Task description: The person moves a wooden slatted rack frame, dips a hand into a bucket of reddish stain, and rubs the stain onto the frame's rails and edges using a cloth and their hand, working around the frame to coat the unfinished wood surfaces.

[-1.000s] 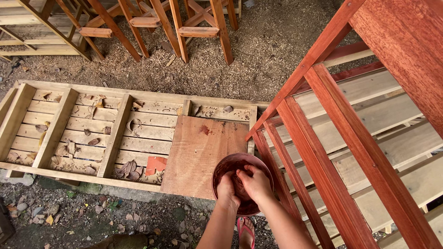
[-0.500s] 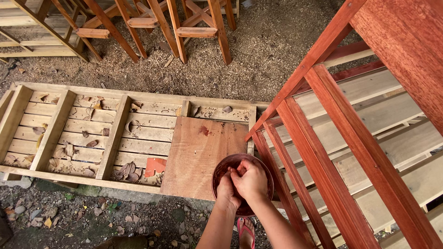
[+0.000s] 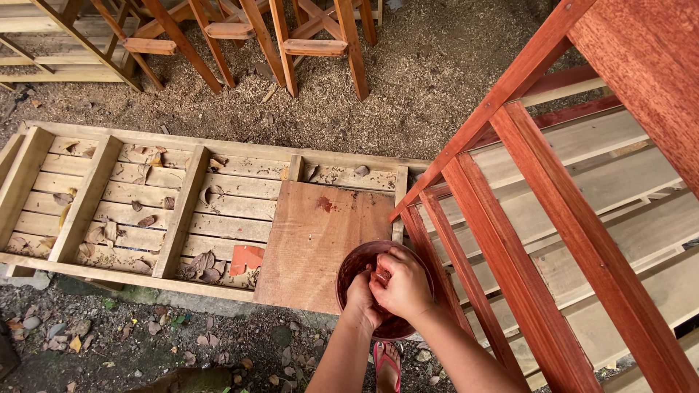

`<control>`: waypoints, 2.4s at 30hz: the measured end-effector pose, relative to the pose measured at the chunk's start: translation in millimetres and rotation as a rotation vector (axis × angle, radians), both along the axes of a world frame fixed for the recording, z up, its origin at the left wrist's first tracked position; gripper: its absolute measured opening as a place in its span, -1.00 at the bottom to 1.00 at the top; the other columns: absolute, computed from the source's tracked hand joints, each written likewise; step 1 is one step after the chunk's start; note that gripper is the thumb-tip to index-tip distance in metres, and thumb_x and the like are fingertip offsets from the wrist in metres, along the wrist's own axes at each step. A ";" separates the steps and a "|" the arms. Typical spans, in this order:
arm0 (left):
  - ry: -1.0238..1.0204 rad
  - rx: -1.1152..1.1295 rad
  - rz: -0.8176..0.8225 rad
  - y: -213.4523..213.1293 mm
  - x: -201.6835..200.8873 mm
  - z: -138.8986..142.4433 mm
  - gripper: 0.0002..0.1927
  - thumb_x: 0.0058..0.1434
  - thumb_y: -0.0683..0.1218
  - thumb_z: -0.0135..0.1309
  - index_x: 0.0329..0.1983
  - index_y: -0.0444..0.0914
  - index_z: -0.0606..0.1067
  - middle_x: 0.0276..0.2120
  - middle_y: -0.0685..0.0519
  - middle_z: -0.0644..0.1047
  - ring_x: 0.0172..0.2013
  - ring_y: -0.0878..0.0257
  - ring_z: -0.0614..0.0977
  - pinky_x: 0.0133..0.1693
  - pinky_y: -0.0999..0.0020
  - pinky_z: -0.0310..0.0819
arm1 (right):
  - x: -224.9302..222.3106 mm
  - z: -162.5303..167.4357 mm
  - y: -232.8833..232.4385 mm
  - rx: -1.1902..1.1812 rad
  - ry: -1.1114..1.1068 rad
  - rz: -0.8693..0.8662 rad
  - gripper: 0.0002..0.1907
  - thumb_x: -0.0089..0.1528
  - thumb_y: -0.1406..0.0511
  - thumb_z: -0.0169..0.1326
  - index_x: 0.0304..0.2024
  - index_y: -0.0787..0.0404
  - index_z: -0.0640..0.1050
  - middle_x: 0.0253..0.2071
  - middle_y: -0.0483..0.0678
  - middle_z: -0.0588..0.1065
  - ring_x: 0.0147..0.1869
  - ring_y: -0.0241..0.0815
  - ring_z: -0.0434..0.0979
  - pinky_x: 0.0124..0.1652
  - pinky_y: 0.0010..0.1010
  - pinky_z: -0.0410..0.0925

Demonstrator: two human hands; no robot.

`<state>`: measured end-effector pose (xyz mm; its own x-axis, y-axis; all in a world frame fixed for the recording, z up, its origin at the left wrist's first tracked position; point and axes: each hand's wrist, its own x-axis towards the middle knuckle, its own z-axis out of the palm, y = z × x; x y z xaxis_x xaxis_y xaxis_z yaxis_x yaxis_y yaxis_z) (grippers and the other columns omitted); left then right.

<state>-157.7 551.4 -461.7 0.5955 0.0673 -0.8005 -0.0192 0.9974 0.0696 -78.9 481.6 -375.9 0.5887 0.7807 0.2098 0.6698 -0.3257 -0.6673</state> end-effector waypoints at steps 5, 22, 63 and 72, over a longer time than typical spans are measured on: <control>-0.067 -0.004 -0.056 3.0 -0.6 9.5 -0.50 0.39 0.21 -0.27 0.09 -0.15 0.52 0.02 -0.06 0.60 0.03 0.01 0.63 0.05 -0.03 0.56 | 2.6 9.0 -0.9 0.057 -0.051 0.072 -0.65 -0.11 0.32 0.29 -0.26 0.30 0.61 -0.12 0.15 0.58 -0.01 0.19 0.58 -0.01 -0.12 0.45; 0.099 0.031 -0.066 3.4 -0.6 46.0 -0.32 0.37 0.34 -0.44 0.23 -0.12 0.45 0.11 -0.09 0.57 0.14 -0.03 0.55 0.19 -0.07 0.38 | -2.6 1.9 -14.3 -0.139 0.505 -0.300 -0.61 0.37 0.13 -0.01 0.22 -0.01 0.54 -0.13 -0.06 0.67 -0.14 -0.19 0.71 -0.15 -0.40 0.50; -0.094 0.088 -0.186 10.6 2.7 -13.2 -0.53 0.32 0.05 -0.31 -0.05 -0.28 0.54 -0.15 -0.15 0.65 -0.17 0.03 0.71 -0.13 0.02 0.66 | 7.1 42.5 1.5 0.094 -0.054 0.359 -0.79 -0.11 0.35 0.27 -0.46 0.30 0.55 -0.36 0.05 0.52 -0.20 0.10 0.54 -0.20 -0.16 0.44; -0.013 0.163 -0.272 13.6 6.7 5.1 -0.58 0.30 0.03 -0.29 -0.08 -0.26 0.54 -0.21 -0.13 0.65 -0.22 0.09 0.70 -0.20 0.14 0.66 | 10.7 35.4 0.4 0.074 -0.066 0.426 -0.80 -0.08 0.34 0.30 -0.44 0.29 0.57 -0.30 0.05 0.57 -0.17 0.05 0.58 -0.14 -0.18 0.47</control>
